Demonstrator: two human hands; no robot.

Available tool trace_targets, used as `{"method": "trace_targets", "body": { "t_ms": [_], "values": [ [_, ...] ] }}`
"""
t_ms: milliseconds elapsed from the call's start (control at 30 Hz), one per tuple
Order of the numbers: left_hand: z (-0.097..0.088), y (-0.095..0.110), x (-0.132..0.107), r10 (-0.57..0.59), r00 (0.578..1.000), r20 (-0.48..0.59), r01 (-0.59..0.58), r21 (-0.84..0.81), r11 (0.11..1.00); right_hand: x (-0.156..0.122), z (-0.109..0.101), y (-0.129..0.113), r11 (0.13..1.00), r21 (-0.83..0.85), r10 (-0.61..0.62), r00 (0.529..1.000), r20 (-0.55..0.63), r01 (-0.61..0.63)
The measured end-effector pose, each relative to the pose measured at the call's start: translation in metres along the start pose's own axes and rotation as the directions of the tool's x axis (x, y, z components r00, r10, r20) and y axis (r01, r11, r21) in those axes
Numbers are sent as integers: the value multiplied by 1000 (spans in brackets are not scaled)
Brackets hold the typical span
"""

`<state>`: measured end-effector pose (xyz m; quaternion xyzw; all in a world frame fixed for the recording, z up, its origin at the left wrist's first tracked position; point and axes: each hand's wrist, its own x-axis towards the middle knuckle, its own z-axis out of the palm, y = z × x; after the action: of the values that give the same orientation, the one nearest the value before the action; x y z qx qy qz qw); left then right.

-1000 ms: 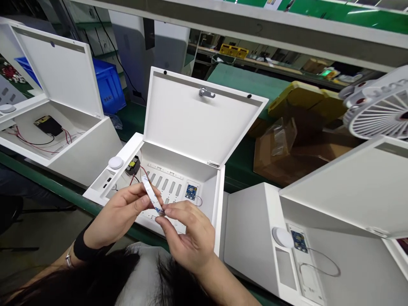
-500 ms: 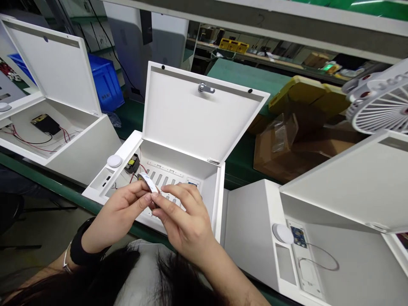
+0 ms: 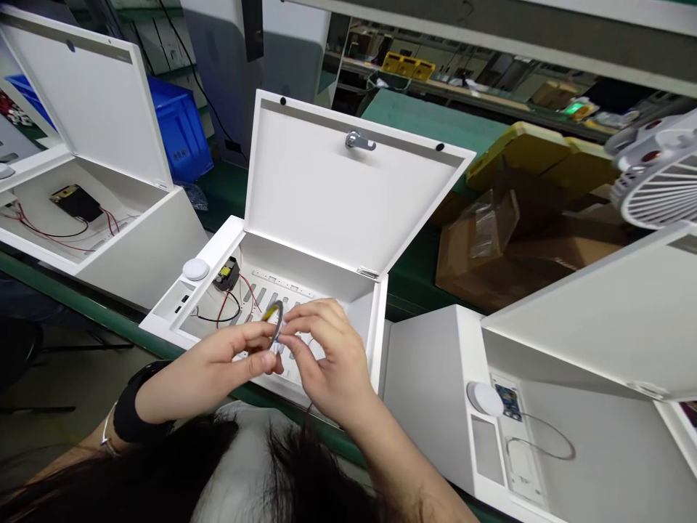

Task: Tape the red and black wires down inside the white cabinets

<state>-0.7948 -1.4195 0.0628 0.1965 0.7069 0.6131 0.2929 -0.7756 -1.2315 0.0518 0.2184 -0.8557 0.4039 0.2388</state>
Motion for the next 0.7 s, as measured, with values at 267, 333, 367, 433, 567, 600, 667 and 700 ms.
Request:
{"method": "trace_targets", "body": {
  "t_ms": [267, 333, 367, 433, 567, 600, 667, 700],
  "values": [
    [0, -8, 6, -6, 987, -163, 18, 73, 997, 3, -3, -2, 995, -53, 76, 993, -85, -81],
    [1, -12, 9, 1, 984, -180, 3, 21, 1000, 3, -4, -5, 995, -58, 72, 991, -113, -79],
    [1, -13, 10, 5, 982, -190, -4, 4, 1000, 3, -5, -6, 995, -61, 68, 990, -122, -76],
    [1, -14, 11, 17, 976, -215, -14, 14, 1000, 2, -6, -7, 996, -74, 44, 991, -126, -53],
    [1, -13, 12, 44, 972, -229, -29, 68, 997, 1, -7, -5, 991, -136, -18, 988, -153, -3],
    [0, -12, 13, 49, 973, -224, -34, 70, 997, 1, -8, -4, 988, -157, -28, 986, -162, 2],
    [1, -11, 14, 56, 969, -241, -33, 101, 994, 0, -7, -3, 976, -217, -62, 980, -191, 19],
    [1, -11, 14, 66, 962, -264, -30, 138, 990, -1, -6, -3, 964, -263, -95, 973, -209, 37]
  ]
}}
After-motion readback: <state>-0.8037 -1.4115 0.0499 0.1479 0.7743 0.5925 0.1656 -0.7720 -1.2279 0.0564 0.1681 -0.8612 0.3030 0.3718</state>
